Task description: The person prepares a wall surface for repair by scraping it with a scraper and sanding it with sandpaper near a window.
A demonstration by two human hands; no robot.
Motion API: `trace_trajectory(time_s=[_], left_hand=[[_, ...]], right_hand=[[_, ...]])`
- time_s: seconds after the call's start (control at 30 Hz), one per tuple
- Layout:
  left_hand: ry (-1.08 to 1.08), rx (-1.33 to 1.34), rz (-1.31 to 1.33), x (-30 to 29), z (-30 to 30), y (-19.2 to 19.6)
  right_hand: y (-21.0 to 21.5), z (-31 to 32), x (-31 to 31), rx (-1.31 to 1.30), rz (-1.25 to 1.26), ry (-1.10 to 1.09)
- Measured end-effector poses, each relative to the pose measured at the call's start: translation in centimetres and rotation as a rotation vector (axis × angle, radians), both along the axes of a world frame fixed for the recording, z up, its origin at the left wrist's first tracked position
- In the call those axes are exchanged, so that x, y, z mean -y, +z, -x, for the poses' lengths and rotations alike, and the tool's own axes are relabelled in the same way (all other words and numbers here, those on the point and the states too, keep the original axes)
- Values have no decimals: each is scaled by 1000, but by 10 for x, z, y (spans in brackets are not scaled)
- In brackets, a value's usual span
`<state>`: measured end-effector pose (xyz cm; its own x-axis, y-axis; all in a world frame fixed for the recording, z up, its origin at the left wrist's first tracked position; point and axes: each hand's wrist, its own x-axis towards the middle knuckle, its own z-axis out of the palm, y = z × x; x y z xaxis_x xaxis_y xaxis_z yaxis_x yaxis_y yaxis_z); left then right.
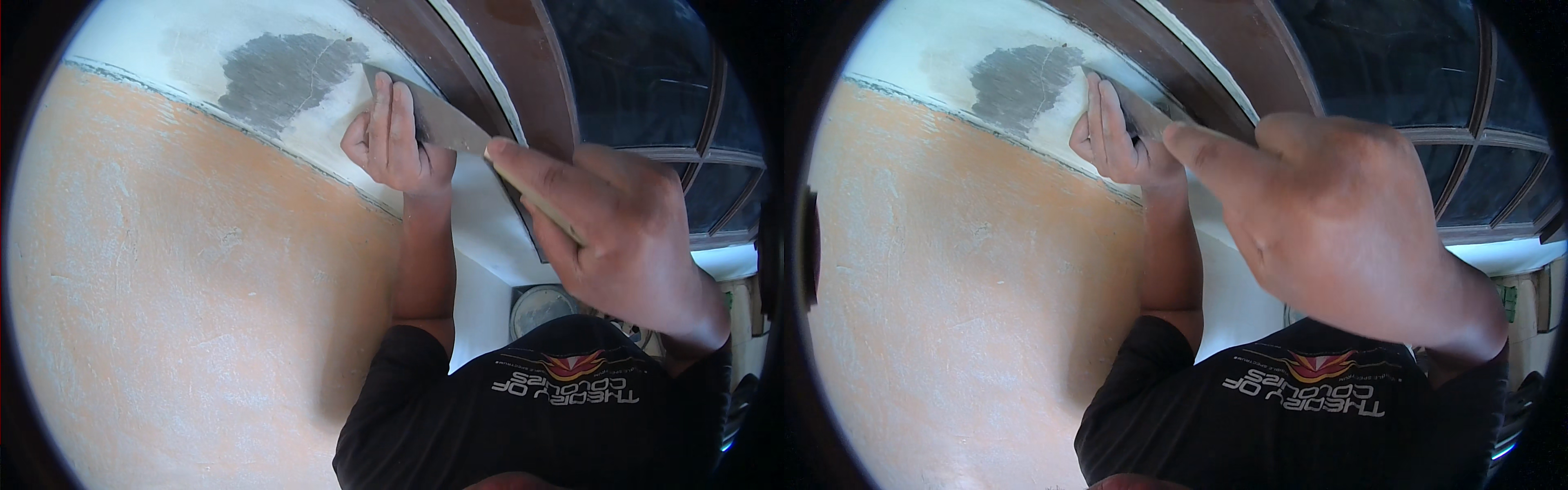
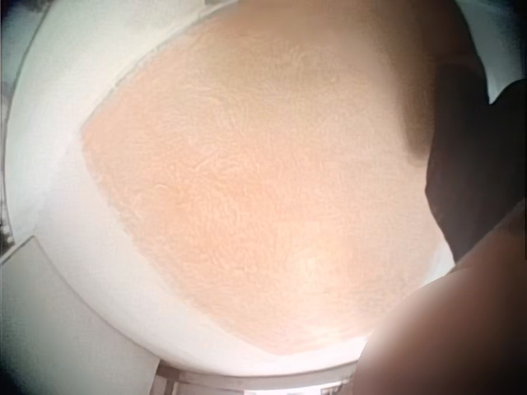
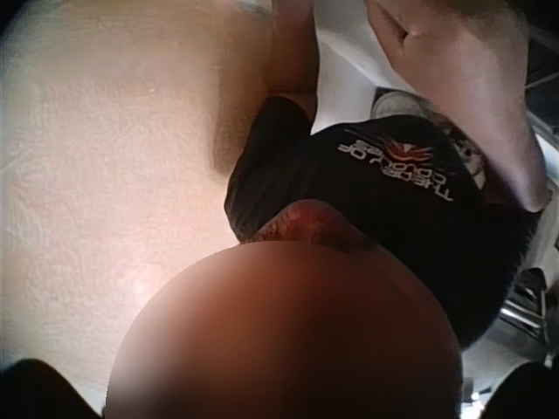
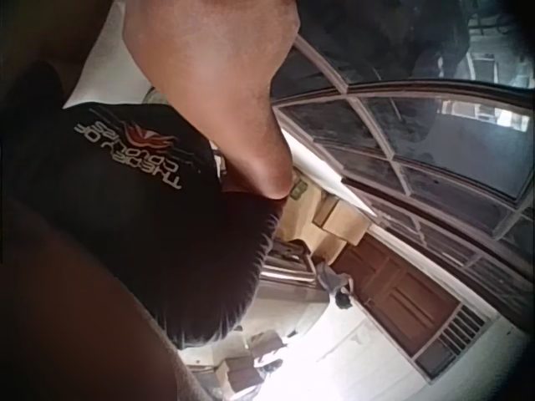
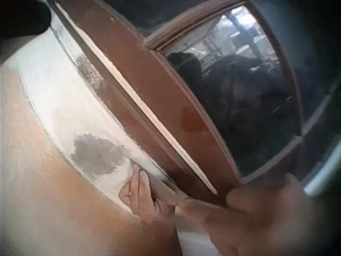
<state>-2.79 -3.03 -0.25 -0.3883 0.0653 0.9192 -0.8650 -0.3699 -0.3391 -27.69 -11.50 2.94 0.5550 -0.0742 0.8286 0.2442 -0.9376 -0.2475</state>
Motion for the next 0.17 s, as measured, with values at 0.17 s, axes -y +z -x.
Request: trace_trajectory(time_s=[0.17], left_hand=[[26, -8, 20, -1, -4, 3]], right_hand=[[0, -3, 1, 0, 3, -9]])
